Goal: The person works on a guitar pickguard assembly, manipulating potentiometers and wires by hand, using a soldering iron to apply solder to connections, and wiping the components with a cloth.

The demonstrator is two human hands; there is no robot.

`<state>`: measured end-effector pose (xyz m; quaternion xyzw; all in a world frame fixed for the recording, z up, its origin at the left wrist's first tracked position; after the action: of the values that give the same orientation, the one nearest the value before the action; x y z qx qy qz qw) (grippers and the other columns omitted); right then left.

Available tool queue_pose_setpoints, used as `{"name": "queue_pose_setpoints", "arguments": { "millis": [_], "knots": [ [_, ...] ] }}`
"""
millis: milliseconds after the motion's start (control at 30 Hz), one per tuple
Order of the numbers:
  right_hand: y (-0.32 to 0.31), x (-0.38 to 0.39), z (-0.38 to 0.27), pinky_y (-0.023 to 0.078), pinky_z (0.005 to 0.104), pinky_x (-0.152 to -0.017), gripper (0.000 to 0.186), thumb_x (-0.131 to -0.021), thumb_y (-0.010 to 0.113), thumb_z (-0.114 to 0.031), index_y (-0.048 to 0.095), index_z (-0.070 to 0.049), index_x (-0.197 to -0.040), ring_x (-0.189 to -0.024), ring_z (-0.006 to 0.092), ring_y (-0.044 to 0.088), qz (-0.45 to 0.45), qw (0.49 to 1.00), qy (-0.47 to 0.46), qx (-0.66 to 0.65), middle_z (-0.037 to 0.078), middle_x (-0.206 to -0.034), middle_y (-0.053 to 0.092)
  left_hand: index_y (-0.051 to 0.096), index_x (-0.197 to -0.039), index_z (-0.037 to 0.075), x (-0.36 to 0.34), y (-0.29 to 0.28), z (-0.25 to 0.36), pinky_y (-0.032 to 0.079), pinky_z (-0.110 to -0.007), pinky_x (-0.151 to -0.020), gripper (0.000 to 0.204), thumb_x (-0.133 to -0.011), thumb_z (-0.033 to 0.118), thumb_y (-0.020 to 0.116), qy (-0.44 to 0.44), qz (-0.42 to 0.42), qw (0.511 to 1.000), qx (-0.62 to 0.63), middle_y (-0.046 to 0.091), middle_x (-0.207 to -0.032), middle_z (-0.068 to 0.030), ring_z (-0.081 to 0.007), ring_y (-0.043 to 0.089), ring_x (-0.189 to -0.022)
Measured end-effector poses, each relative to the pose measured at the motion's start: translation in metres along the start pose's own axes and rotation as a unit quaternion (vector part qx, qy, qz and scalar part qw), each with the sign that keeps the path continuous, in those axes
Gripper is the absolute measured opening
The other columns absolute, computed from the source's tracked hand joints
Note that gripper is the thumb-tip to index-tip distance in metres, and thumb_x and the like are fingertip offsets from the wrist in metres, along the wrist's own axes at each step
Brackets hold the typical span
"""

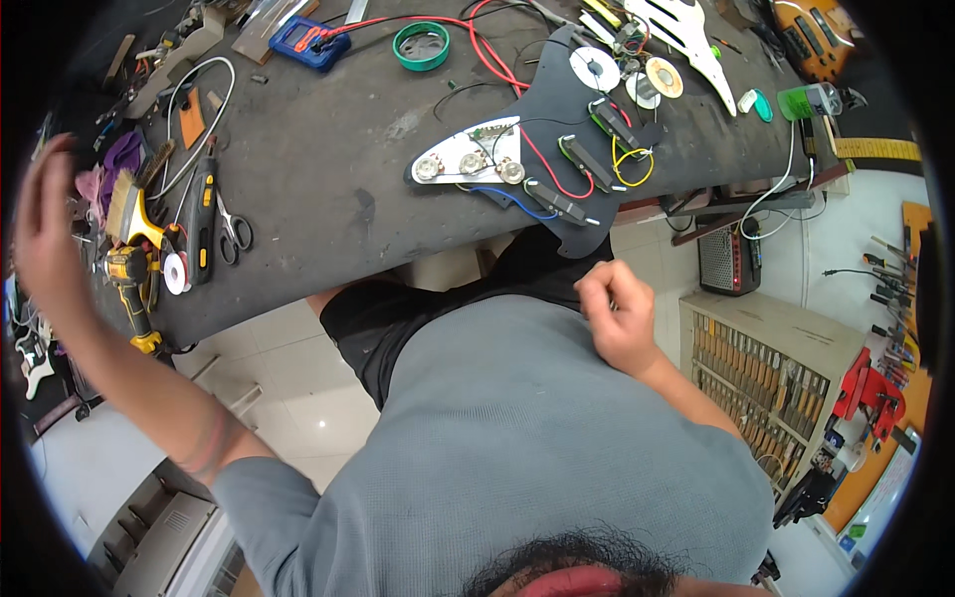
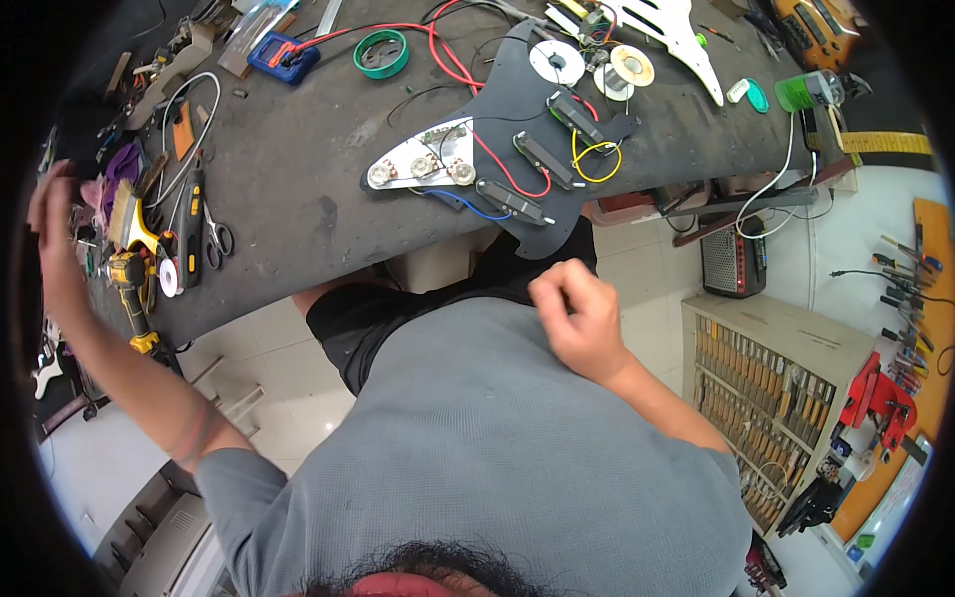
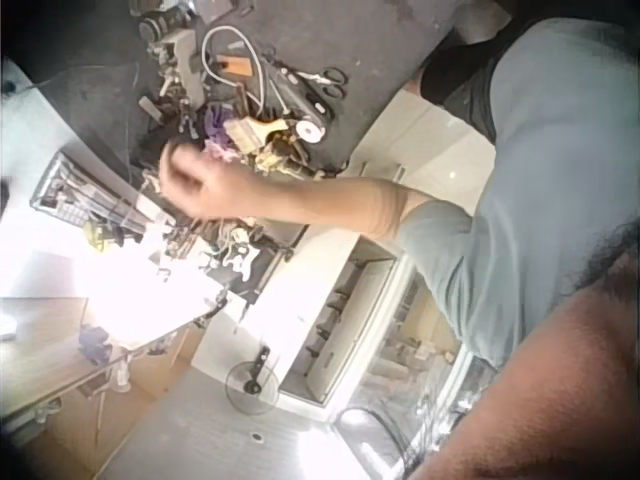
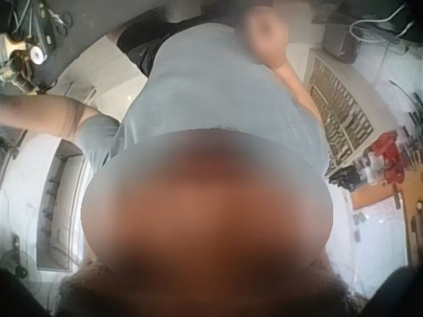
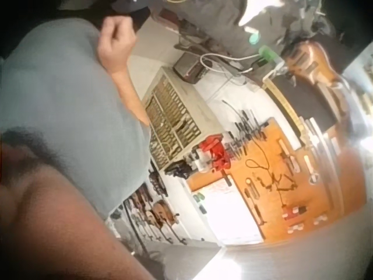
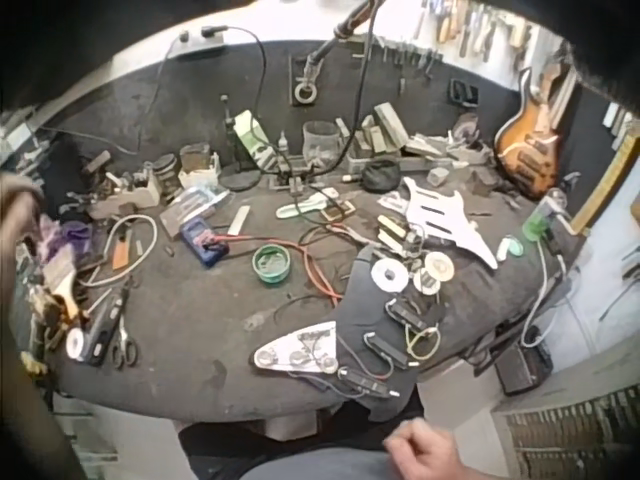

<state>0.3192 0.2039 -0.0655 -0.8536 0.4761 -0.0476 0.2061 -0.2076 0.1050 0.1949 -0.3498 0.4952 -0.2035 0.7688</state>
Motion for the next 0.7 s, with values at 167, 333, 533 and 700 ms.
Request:
{"name": "queue_pose_setpoints", "arguments": {
  "millis": [167,333,533,700],
  "knots": [
    [-0.007,0.009,0.075,0.05,0.027,-0.068,0.028,-0.118,0.052,-0.029,0.06,-0.003,-0.117,-0.073,0.011,0.062,0.049,0.918,0.296,-0.259,0.005,-0.096,0.067,0.076,-0.121,0.0,0.159,0.188,0.101,0.057,-0.028,-0.079,0.022,-0.108,0.016,0.067,-0.18,-0.336,0.823,0.42,0.075,-0.101,-0.0047,-0.0115,0.069,-0.087],
    [-0.004,-0.012,0.082,0.051,0.0273,-0.073,0.027,-0.118,0.054,-0.032,0.058,-0.006,-0.123,-0.082,0.0116,0.065,-0.005,0.923,0.243,-0.299,0.005,-0.101,0.068,0.075,-0.123,-0.003,0.196,0.225,0.132,0.056,-0.026,-0.076,0.024,-0.108,0.014,0.067,-0.234,-0.407,0.794,0.386,0.075,-0.097,-0.0045,-0.0082,0.066,-0.083],
    [0.001,-0.027,0.078,0.05,0.0256,-0.072,0.022,-0.115,0.061,-0.029,0.06,-0.008,-0.122,-0.078,0.0102,0.065,-0.01,0.902,0.252,-0.35,0.001,-0.096,0.067,0.073,-0.119,-0.006,0.193,0.247,0.141,0.055,-0.025,-0.066,0.023,-0.108,0.014,0.066,-0.255,-0.451,0.737,0.435,0.073,-0.09,-0.0044,-0.0087,0.067,-0.074],
    [0.0,-0.025,0.08,0.05,0.0241,-0.07,0.021,-0.112,0.066,-0.024,0.06,-0.008,-0.124,-0.076,0.009,0.065,-0.019,0.917,0.211,-0.338,0.001,-0.098,0.069,0.072,-0.109,-0.003,0.198,0.242,0.138,0.055,-0.026,-0.061,0.017,-0.108,0.013,0.066,-0.279,-0.425,0.725,0.465,0.07,-0.085,-0.0042,-0.0104,0.067,-0.067]
  ]
}}
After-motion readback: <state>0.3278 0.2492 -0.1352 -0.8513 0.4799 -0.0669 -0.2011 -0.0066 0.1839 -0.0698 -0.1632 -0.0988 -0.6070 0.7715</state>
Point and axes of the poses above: each hand's wrist, its own x-axis away from the middle knuckle, its own y-axis out of the palm, z = x × y, the point moved 10 cm from there along -x, towards the middle knuckle
